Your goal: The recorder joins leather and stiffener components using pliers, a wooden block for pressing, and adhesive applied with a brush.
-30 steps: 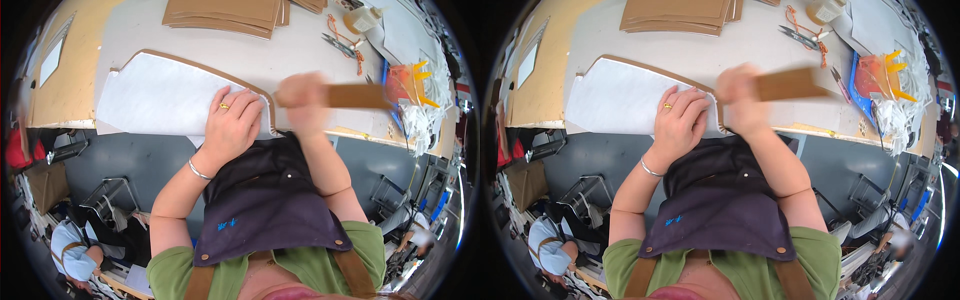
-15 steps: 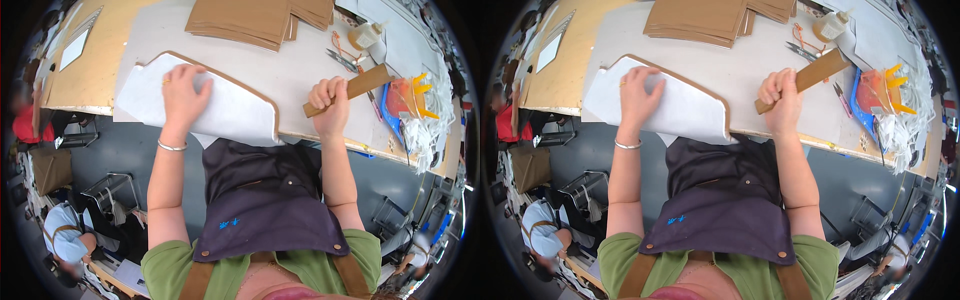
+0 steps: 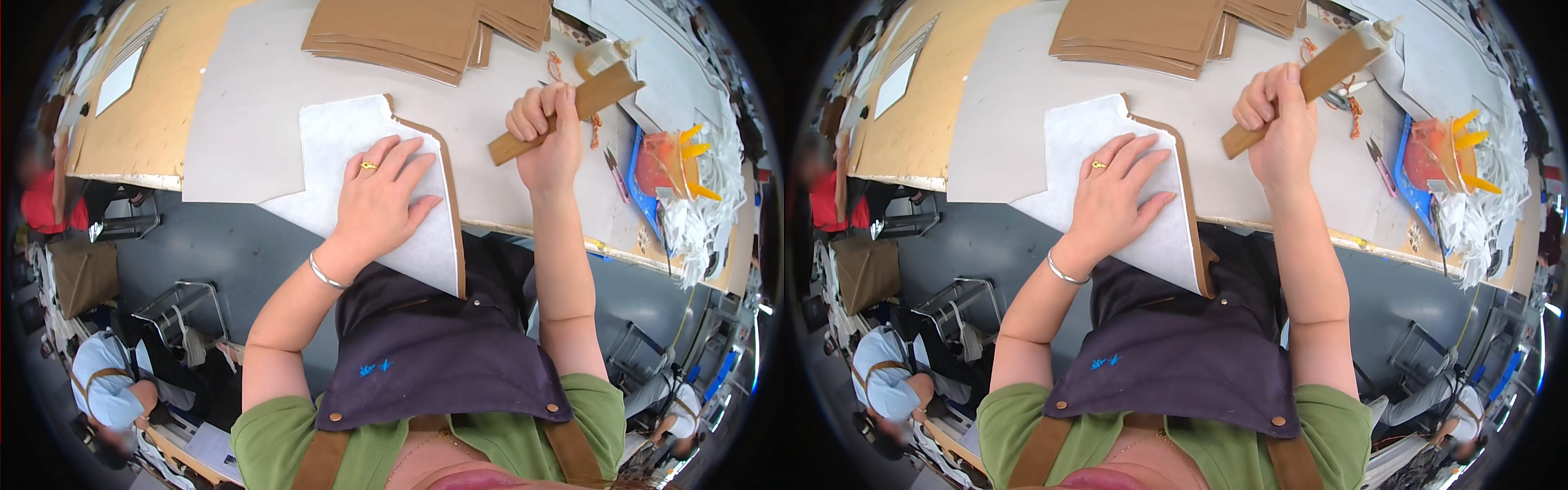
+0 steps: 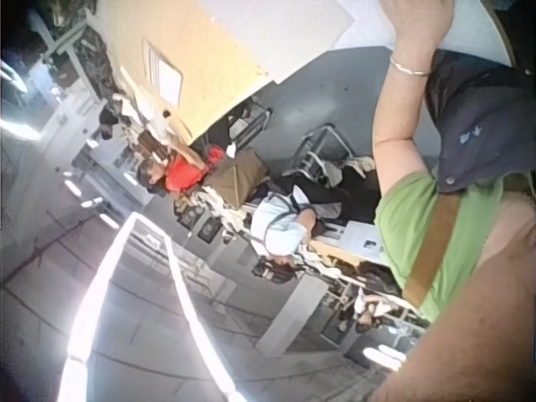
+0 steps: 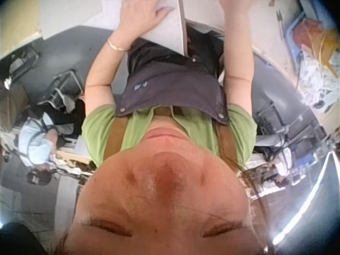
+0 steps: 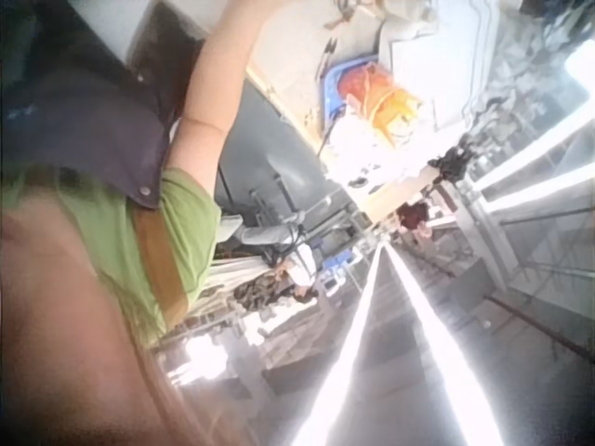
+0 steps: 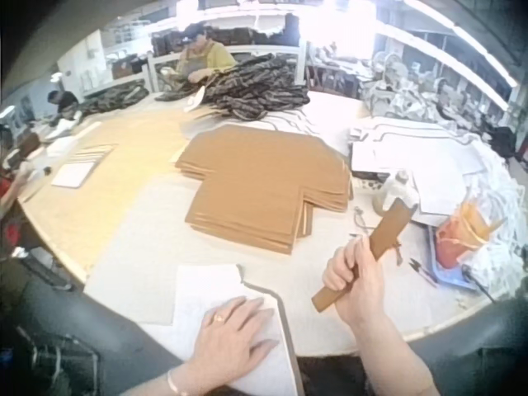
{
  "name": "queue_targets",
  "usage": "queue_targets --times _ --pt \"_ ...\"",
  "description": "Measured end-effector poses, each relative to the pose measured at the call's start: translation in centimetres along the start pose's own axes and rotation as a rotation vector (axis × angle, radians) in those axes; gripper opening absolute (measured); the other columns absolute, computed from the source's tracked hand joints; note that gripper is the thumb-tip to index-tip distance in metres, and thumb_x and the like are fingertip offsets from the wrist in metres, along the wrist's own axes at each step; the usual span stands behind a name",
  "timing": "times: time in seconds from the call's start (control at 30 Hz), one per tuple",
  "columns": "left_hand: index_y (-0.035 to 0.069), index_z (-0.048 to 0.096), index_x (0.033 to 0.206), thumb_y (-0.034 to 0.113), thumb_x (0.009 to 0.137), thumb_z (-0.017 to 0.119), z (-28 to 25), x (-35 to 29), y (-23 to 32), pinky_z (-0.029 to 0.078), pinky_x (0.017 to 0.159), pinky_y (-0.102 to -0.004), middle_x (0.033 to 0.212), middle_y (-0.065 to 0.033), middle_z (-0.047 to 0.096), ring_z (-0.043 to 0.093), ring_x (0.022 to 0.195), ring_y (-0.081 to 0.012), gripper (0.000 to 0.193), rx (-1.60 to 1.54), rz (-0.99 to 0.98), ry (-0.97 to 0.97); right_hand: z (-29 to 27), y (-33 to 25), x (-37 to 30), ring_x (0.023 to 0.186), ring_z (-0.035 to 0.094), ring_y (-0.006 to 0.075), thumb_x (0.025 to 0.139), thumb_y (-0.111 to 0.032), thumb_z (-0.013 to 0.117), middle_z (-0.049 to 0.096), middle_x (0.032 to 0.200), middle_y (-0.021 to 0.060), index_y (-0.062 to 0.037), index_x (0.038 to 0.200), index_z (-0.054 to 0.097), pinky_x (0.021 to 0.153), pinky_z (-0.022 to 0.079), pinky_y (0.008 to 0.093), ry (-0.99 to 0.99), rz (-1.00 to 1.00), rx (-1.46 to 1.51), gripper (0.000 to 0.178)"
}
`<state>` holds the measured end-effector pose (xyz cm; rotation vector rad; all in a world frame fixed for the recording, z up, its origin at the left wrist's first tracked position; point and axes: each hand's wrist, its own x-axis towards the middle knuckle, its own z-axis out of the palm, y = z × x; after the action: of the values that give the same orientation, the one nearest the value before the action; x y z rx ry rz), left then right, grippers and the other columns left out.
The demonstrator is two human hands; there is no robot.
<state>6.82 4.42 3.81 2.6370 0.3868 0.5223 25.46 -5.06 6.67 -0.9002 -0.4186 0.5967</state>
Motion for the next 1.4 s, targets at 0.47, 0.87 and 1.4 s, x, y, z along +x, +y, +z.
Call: queue_targets --times 0.47,0.87,1.4 --pt "0.014 0.059 0.108 0.032 0.074 0.067 -0.1 0.4 -0.6 0.023 0.104 -0.0459 0.130 -0.0097 0.047 0.040 0.127 -0.0265 0.039 0.040 -0.032 -0.096 4.2 1.2 3.6 0.042 0.016 0.0081 0.098 -0.034 0.032 0.020 0.048 -0.0036 -0.0134 0.059 0.025 0.042 0.017 0.0253 -0.298 -0.047 -0.171 0.045" --pt "0.015 0.057 0.116 0.034 0.074 0.066 0.1 0.5 -0.6 0.024 0.102 -0.0480 0.130 -0.0109 0.046 0.039 0.125 -0.0294 0.047 0.049 -0.016 -0.099 3.5 1.1 2.3 0.043 0.015 0.0083 0.098 -0.038 0.032 0.020 0.049 -0.0040 -0.0137 0.060 0.025 0.043 0.017 0.0254 -0.131 -0.059 -0.214 0.046" --pt "0.017 0.057 0.117 0.036 0.075 0.064 0.1 0.5 -0.4 0.024 0.102 -0.0494 0.131 -0.0104 0.045 0.039 0.125 -0.0290 0.047 0.097 -0.018 -0.133 3.8 2.1 1.5 0.044 0.016 0.0095 0.098 -0.040 0.032 0.020 0.050 -0.0040 -0.0132 0.062 0.027 0.044 0.018 0.0266 -0.149 -0.120 -0.330 0.045"
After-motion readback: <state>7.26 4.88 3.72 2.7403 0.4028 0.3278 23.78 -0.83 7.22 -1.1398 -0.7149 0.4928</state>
